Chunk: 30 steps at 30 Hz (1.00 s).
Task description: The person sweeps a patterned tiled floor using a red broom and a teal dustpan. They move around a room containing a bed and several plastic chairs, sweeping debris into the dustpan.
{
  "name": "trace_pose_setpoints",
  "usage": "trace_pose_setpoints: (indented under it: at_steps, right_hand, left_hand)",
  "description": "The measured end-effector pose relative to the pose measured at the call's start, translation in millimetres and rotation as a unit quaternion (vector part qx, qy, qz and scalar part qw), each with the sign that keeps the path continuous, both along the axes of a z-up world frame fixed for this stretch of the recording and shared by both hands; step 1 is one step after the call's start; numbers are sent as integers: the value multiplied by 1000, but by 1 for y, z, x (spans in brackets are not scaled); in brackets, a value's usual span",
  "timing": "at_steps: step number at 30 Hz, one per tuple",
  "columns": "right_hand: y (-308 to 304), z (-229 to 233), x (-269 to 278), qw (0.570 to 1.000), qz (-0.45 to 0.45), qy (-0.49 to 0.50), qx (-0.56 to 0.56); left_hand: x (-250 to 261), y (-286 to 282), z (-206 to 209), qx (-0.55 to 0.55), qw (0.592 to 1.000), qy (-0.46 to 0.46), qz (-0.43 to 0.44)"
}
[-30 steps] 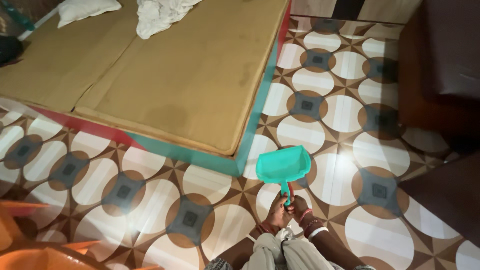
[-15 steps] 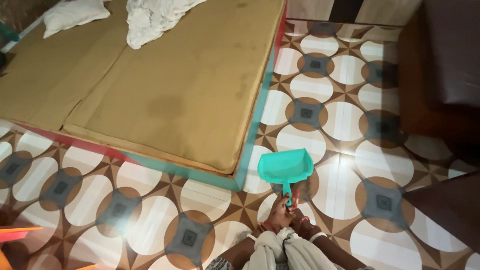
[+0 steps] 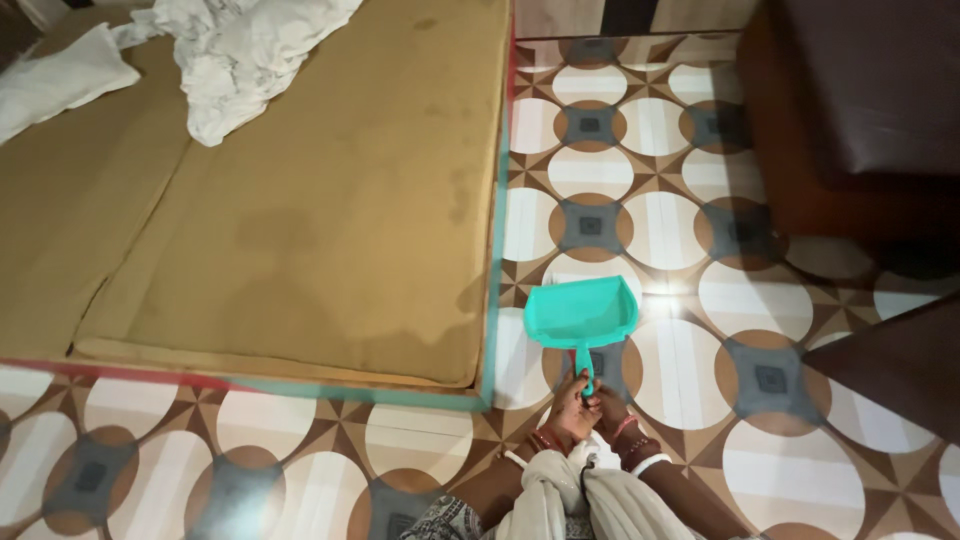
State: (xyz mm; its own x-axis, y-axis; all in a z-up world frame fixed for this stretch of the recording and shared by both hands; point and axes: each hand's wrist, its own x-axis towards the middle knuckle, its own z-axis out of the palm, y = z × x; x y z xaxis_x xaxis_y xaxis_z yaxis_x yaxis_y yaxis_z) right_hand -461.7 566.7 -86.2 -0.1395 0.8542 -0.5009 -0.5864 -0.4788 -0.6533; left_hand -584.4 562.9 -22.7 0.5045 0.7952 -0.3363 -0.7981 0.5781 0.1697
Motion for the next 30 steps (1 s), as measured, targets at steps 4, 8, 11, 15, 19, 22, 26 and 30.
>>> trace_pose_setpoints:
  at_steps: [4,8,11,15,19,22,26,30]
  right_hand:
    - [9,0,-16,995,-59,-76,-30]
    - [22,-10,-33,990,-52,-110,-73]
    - [27,-16,-51,985,-19,-75,-152]
    - [21,-29,-72,976,126,-133,-120]
    - [18,-38,-95,991,58,-12,-120]
    - [14,-44,-99,991,37,35,-121]
    - [12,-49,-85,992,13,55,-116]
    - [22,-47,-77,990,2,79,-115]
  left_hand:
    - [-15,15,-7,-39,998,45,-30]
    - [-39,27,-10,-43,998,41,-36]
    - [-60,36,-10,-20,998,54,-38]
    - [-80,39,-13,58,997,34,-49]
    - [-88,42,-21,-24,996,50,-76]
    - [-91,46,-24,-36,994,53,-85]
    - [-89,49,-25,-13,994,54,-100]
    - [-79,59,-21,8,992,60,-109]
